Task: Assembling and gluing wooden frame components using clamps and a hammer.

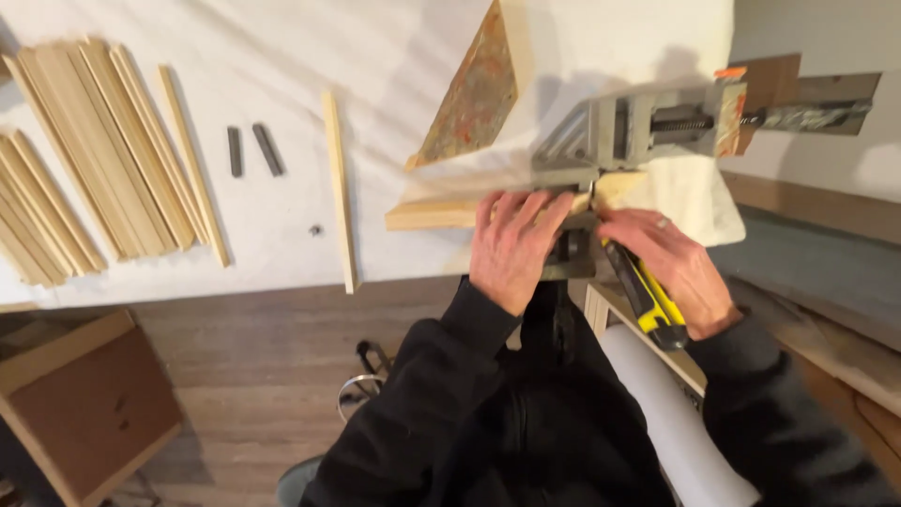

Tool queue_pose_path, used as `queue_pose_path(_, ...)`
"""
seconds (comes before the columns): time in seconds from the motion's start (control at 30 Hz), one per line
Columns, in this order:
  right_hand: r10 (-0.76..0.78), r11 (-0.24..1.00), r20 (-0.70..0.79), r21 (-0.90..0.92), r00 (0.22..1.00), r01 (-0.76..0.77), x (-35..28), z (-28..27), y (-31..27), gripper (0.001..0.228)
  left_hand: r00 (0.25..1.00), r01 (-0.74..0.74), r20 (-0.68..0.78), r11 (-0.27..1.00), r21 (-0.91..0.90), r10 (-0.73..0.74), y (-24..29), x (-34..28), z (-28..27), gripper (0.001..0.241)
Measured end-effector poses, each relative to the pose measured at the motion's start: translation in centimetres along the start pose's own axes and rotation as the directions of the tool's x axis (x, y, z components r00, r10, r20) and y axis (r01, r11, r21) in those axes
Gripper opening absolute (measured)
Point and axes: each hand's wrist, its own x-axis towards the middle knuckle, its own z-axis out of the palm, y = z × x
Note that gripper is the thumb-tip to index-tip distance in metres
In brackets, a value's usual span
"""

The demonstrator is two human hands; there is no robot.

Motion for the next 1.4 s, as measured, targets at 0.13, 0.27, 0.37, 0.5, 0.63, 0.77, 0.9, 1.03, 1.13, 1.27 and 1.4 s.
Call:
queue_pose_path(0.13,0.176,0.982,-0.172,0.096,0.969,-0.161,-0.2,-0.2,0.7,0.036,1.0,0.022,0.007,1.0,0.013,-0.022,0.3,-0.4,-0.5,0.047)
queue_pose_path(0.27,0.036,0.999,-0.065,0.03,0.997,-0.034,-1.5,0.8,3.0,0.043,1.0,-0.007,-0.01,1.0,-0.011,0.007,-0.1,0.6,-0.1,0.05)
queue_pose_path(0.37,0.135,0.989,-0.1,0.073,0.986,-0.128,-2.2,1.3,3.3,0.033,1.0,0.015,0.007,1.0,-0.002,-0.015,0.4,-0.7,-0.5,0.05)
queue_pose_path(0.5,-0.049,0.999,0.004,0.011,0.999,0.049,-0.7,-1.0,-0.4,0.046,1.0,0.003,-0.005,1.0,-0.002,-0.003,-0.2,0.5,0.5,0.053)
queue_pose_path(0.63,0.267,0.957,-0.203,0.172,0.942,-0.234,-1.8,0.1,0.9,0.033,0.998,0.049,0.028,0.999,-0.008,-0.049,0.5,-1.2,-0.2,0.053)
queue_pose_path(0.77,0.202,0.928,-0.038,0.326,0.979,-0.179,-2.5,-0.2,1.7,0.036,1.0,-0.023,-0.017,1.0,0.016,0.023,0.3,0.4,-0.1,0.057)
queue_pose_path(0.9,0.453,0.439,-0.11,0.891,0.885,-0.114,-5.9,0.8,1.2,0.02,0.998,0.061,-0.023,0.993,-0.103,-0.064,3.9,-0.7,-3.9,0.059)
queue_pose_path(1.03,0.429,0.034,0.03,0.998,0.903,-0.05,-7.0,0.6,0.1,0.031,0.964,0.259,0.098,0.788,-0.559,-0.247,7.7,-1.2,-7.1,0.05)
queue_pose_path(1.13,0.372,-0.001,0.03,0.999,0.928,-0.032,-6.9,0.7,-1.0,0.037,0.926,0.349,0.197,0.532,-0.772,-0.322,9.6,-2.4,-8.8,0.037)
queue_pose_path(1.27,0.286,0.032,0.053,0.997,0.957,-0.065,-6.8,0.6,-1.6,0.037,0.897,0.357,0.17,0.442,-0.823,-0.408,10.9,-3.9,-10.8,0.02)
queue_pose_path(1.4,0.199,0.109,0.106,0.986,0.974,-0.129,-5.8,0.0,-3.0,0.035,0.875,0.335,0.168,0.318,-0.887,-0.454,10.3,-6.6,-12.1,0.016)
